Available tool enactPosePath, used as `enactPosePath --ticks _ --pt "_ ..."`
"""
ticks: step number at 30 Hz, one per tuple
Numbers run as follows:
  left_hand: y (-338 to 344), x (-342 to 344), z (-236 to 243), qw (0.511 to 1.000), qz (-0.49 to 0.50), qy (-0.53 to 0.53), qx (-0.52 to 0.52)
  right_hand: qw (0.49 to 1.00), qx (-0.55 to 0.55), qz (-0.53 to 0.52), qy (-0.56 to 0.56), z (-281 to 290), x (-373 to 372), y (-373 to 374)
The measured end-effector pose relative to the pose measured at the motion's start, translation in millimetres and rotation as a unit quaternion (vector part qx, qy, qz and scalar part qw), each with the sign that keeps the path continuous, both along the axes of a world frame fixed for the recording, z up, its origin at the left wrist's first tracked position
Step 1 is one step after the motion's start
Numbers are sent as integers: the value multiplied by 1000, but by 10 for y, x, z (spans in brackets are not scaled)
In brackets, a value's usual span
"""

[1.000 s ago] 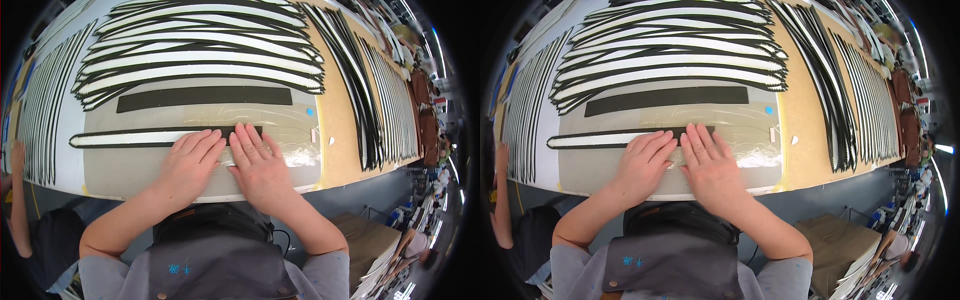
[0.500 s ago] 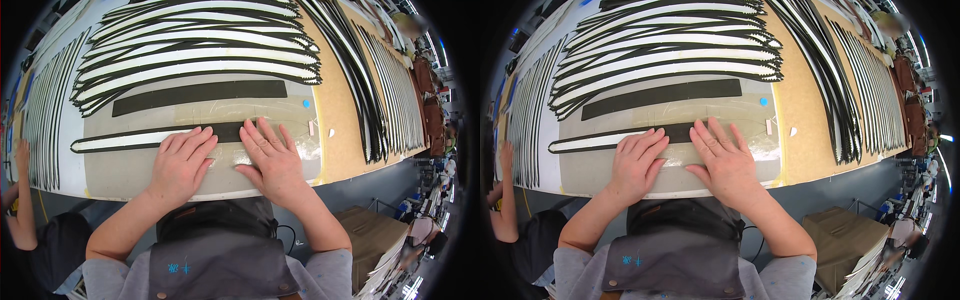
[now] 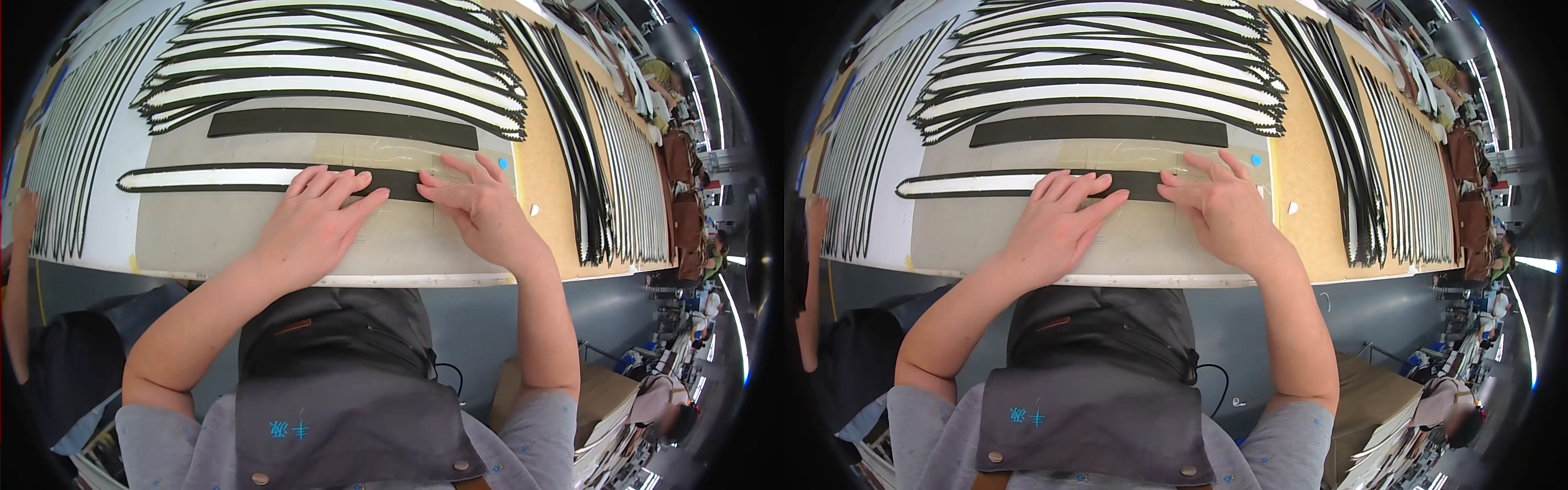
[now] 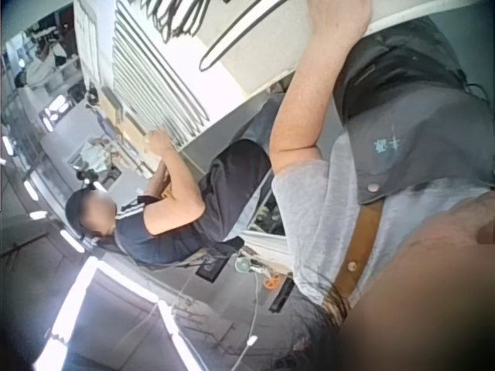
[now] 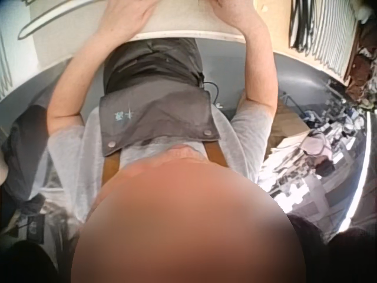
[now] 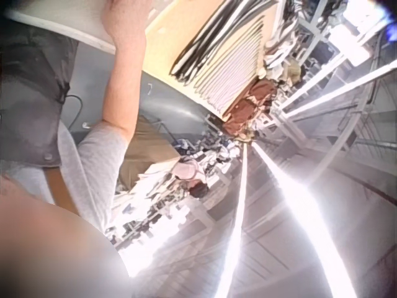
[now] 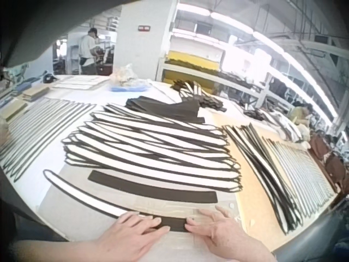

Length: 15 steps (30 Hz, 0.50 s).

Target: Applying an inner lining or reinforcement layer to pre-cut leather strips at a workstation.

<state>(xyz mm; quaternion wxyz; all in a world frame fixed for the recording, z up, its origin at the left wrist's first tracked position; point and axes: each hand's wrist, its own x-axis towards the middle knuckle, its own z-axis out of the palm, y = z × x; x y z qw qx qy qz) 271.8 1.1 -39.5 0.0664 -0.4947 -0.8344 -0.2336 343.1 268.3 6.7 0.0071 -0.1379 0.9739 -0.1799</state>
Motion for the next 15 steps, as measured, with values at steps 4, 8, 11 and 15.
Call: enactPosePath --ticks 4,8,11,15 --pt "-14 0 -54 1000 1 21 -6 999 7 18 -32 53 -71 24" --pt "-3 6 -37 1000 -2 -4 -9 1000 6 9 -19 17 -59 14" --pt "-35 -27 -73 1000 -7 -6 6 1000 -15 -10 5 -50 -26 -26" --pt "1 -79 -67 1000 -23 7 20 988 -30 -68 134 -305 -21 -18"
